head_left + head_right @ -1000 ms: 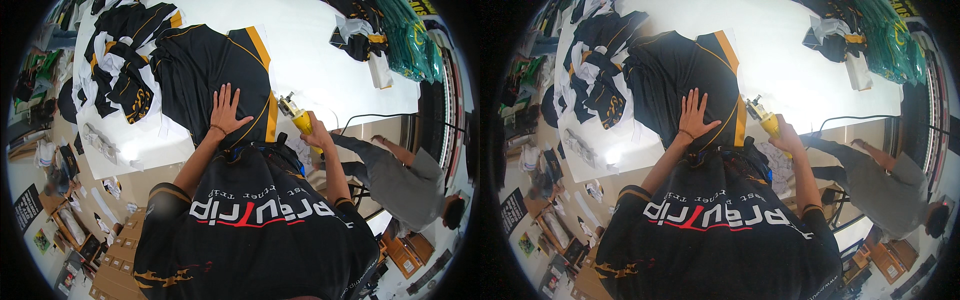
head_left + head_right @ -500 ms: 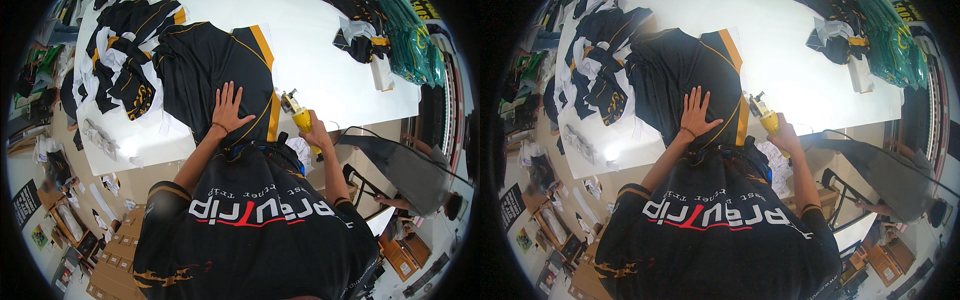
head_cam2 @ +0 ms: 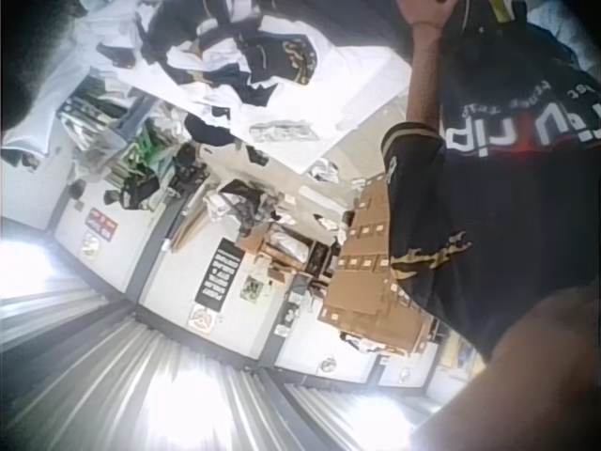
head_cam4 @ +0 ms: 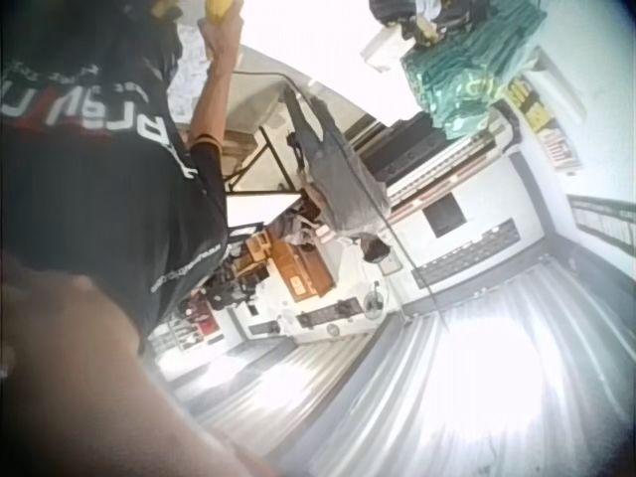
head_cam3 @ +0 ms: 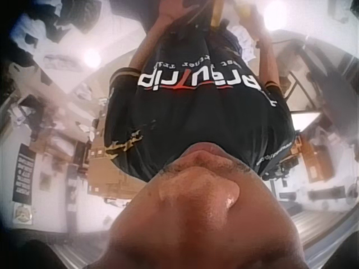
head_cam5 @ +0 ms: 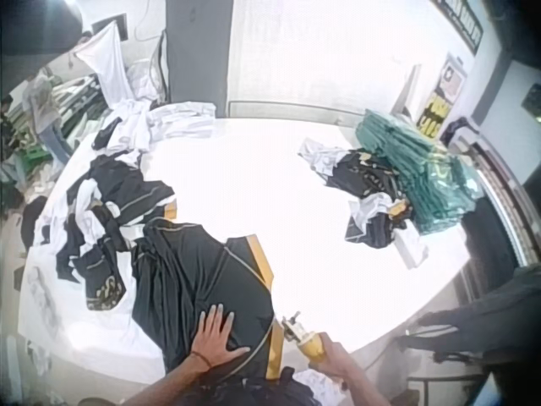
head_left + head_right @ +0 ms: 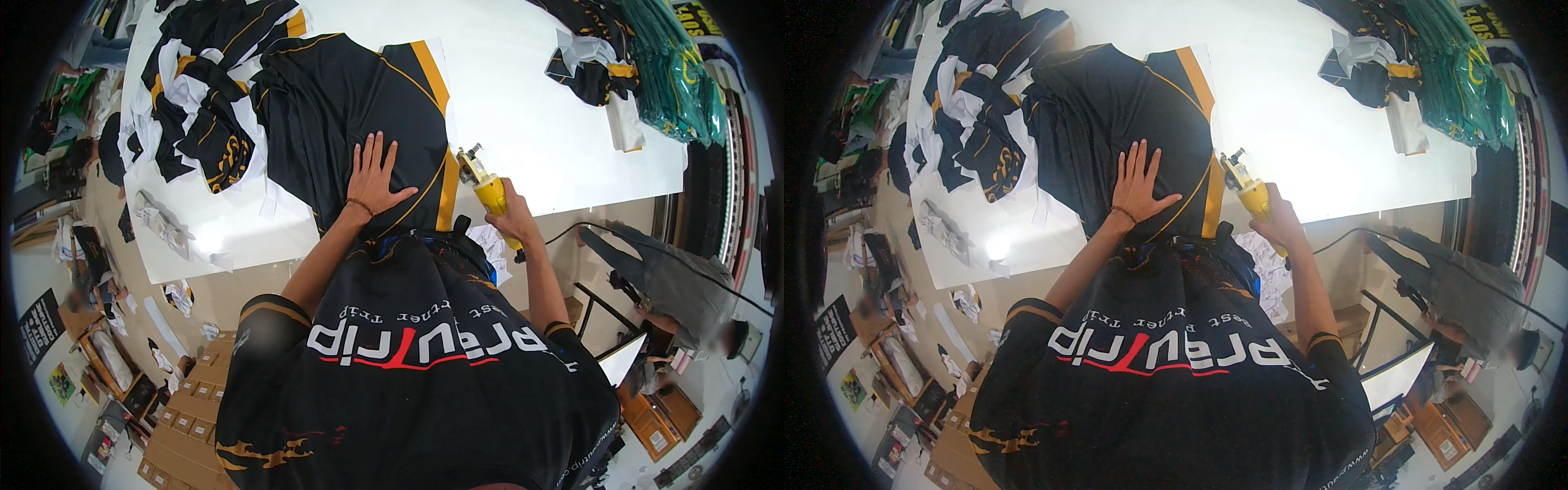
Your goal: The person uses a yellow electric rotary cutter to cut black and yellow fabric pieces on a white table. They align the fabric, cut along the edges, and occasionally flip or reposition the material to complete the cuts.
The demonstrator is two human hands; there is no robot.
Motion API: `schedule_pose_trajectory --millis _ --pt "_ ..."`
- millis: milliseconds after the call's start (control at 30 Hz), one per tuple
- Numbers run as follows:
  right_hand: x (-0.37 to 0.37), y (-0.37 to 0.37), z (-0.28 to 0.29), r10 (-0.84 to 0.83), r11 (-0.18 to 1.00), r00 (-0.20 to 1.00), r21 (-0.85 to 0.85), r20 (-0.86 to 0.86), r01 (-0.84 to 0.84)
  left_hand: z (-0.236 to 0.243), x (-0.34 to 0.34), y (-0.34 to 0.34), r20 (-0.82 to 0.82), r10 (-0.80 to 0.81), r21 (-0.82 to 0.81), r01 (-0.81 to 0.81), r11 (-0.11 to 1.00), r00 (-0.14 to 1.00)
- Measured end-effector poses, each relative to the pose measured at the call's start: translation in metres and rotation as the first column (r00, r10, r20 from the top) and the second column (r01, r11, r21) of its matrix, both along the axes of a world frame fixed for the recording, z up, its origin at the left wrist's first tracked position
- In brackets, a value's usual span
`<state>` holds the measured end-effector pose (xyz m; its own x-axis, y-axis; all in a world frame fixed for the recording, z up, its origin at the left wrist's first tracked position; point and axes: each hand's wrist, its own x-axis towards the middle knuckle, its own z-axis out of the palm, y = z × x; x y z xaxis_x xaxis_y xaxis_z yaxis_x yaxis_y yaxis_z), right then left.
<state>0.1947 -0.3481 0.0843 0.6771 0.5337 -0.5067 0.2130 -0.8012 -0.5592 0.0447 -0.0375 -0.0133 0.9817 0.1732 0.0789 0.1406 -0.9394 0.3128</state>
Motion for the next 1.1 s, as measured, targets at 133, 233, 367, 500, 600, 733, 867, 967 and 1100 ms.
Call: schedule_pose_trajectory --millis 133,233,367,500,600,733,867,967,1100 --pt "-0.004 0.015 0.005 -0.06 0.998 0.998 -0.029 -0.011 0.059 -0.002 0.0 0.0 -0.019 0.004 -0.004 -0.005 1.0 1.0" --pt "-0.006 0.026 0.006 -0.096 0.995 0.995 -0.041 -0.023 0.095 -0.002 0.0 0.001 -0.024 0.002 -0.002 -0.002 1.0 1.0" --pt "-0.009 0.042 0.008 -0.129 0.991 0.992 -0.034 -0.003 0.129 0.0 0.0 0.0 -0.016 0.005 -0.018 -0.005 1.0 1.0" --pt "-0.008 0.056 0.007 -0.164 0.986 0.987 -0.01 0.004 0.164 0.0 0.0 0.001 -0.016 0.002 -0.032 -0.003 0.999 1.0" --pt "-0.006 0.072 0.005 -0.203 0.979 0.979 -0.029 0.033 0.204 0.001 0.0 0.001 -0.032 0.0 -0.035 -0.001 0.999 0.999" --pt "0.003 0.094 0.009 -0.233 0.972 0.972 0.024 0.033 0.233 0.002 0.0 0.002 -0.043 -0.003 -0.042 0.001 0.999 0.999" --pt "0.017 0.111 0.004 -0.259 0.965 0.963 0.057 0.069 0.255 0.006 0.0 0.002 -0.045 -0.005 -0.062 0.002 0.998 0.999" --pt "0.032 0.125 0.0 -0.299 0.953 0.951 0.068 0.076 0.295 0.005 0.0 0.003 -0.044 -0.004 -0.076 0.0 0.997 0.999" --pt "0.055 0.14 -0.003 -0.376 0.926 0.924 0.059 0.071 0.372 0.005 -0.001 0.004 -0.05 -0.005 -0.085 0.001 0.996 0.999"
